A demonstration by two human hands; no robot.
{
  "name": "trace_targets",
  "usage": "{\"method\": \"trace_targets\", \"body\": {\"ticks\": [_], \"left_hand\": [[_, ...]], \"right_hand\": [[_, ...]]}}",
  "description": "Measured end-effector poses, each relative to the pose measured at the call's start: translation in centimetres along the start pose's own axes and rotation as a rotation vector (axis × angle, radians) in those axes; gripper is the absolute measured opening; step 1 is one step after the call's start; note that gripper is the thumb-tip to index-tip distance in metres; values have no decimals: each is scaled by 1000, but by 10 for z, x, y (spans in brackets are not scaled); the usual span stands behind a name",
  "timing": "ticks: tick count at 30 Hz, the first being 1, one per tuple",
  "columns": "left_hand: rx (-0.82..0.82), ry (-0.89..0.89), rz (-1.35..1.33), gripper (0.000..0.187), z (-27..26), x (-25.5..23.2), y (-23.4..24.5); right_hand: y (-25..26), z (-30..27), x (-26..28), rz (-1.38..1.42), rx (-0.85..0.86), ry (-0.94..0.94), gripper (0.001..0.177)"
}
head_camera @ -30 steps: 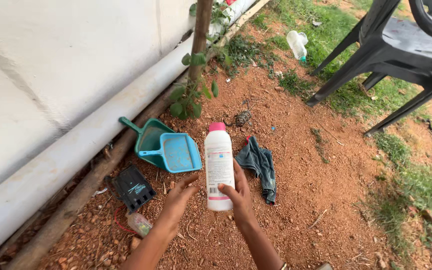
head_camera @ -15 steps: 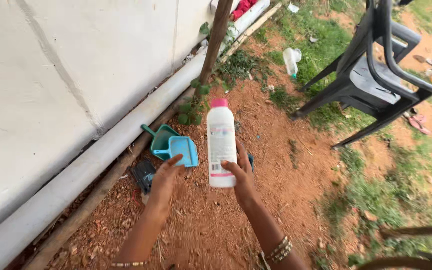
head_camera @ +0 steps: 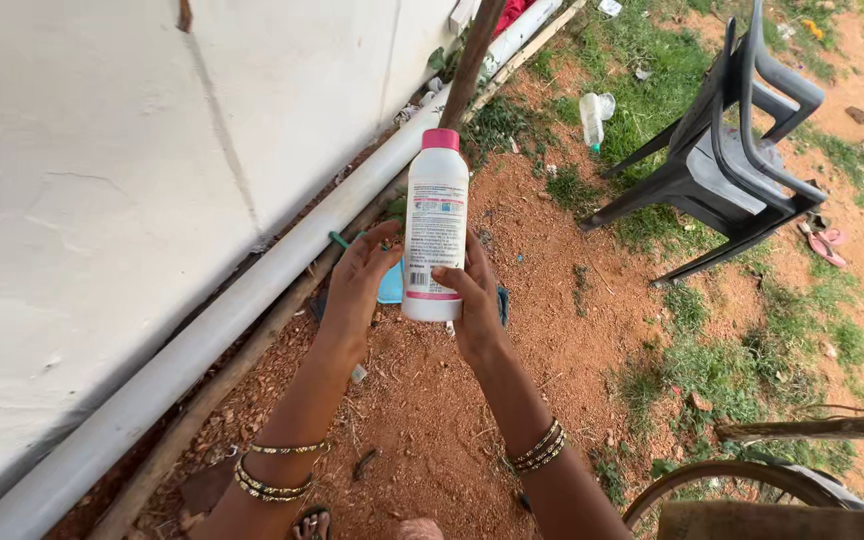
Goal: The person picks up plastic bottles and other items from the ground, handles them by hand, and then places them onto a metal shelf.
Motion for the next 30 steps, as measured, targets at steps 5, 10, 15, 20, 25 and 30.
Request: {"method": "trace_targets", "body": {"ticks": [5,10,15,20,25,30], "left_hand": [[21,-57,14,51,-33,-60,3],[3,14,-6,53,-82,-112,7],[35,-56,15,57,-123,-155,29],[5,-142,66,58,-173,-200,75],[-59,-65,129,62,-212,-241,101],[-55,-36,84,75,-241,-266,124]], "right_hand": [[-55,-30,24,55,59,-16,82],[-105,-65,48,123,113,-17,77],[-155,-93,68,191,166,-25,76],[-201,-109,73,213,170,-60,77],[-265,-140,82,201,340,-21,81],[-317,-166,71,177,428,-73,81]]}}
Point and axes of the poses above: each hand's wrist, its own z-axis towards the middle knuckle, its own y-axis out of the back of the hand, x = y × z, the point moved 8 cm from there along z, towards the middle knuckle, and after that the axes turned 3 degrees about -y, right-handed, at the moved point
